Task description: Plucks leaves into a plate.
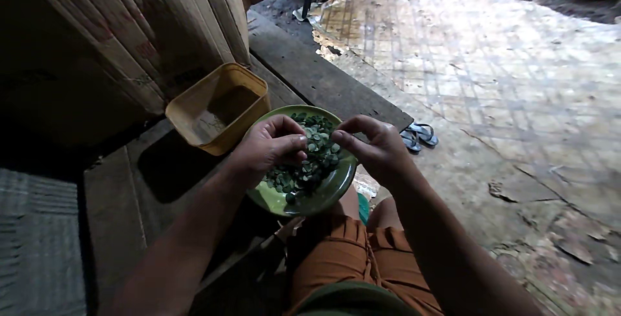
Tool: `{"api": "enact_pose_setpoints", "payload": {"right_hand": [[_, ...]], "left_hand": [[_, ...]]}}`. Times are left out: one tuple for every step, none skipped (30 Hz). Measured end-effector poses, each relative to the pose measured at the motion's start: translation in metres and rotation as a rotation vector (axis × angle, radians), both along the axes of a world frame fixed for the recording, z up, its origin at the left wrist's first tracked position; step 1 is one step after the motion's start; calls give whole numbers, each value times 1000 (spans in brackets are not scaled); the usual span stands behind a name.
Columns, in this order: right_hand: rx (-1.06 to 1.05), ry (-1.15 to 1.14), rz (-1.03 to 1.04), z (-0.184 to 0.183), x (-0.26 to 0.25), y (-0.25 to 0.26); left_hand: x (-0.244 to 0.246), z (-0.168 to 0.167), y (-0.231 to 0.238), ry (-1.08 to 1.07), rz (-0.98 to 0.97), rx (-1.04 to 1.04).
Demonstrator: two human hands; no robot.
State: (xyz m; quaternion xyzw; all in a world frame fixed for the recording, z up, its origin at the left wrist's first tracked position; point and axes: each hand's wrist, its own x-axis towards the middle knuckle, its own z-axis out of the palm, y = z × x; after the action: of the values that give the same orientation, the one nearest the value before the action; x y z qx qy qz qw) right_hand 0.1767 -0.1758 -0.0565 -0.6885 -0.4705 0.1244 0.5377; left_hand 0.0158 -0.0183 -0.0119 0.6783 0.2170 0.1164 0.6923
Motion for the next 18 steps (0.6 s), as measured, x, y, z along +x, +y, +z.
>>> {"api": "enact_pose_setpoints", "payload": {"right_hand": [[-2,19,-5,-1,1,-1],[0,37,-6,-2,2,-1],[4,53,-5,-3,4,-2],[11,67,-6,-3,5,-2],[19,86,-7,-3,6,-3],[27,99,-11,-3,7,-3],[30,110,-11,-3,8,-4],[29,113,-9,-3,8,-4],[25,113,-7,-2,8,-4],[22,106,-6,-2,7,-4],[21,98,-5,-1,6,-3],[14,94,0,0,5,-1],[5,93,8,2,3,0],[-1,88,16,2,2,1],[-5,78,28,2,0,3],[-7,58,41,2,-2,5],[-4,39,57,2,-3,7],[-3,21,73,2,-5,8]], "left_hand": [[-1,1,2,-5,-6,15],[-2,1,4,-11,-8,32],[-3,2,5,-16,-6,52],[-4,3,7,-22,-2,71],[-5,4,9,-24,9,91],[-6,5,12,-30,24,103],[-7,6,13,-34,31,114],[-7,7,14,-35,29,122],[-7,8,15,-33,22,134],[-8,9,14,-33,16,171],[-8,8,14,-32,7,252],[-8,6,15,-31,-1,365],[-8,5,15,-30,-17,471],[-8,3,15,-34,-40,535],[-7,0,14,-48,-58,573],[-6,-3,12,-70,-68,603],[-4,-6,9,-95,-74,627],[-3,-10,6,-108,-72,652]]}}
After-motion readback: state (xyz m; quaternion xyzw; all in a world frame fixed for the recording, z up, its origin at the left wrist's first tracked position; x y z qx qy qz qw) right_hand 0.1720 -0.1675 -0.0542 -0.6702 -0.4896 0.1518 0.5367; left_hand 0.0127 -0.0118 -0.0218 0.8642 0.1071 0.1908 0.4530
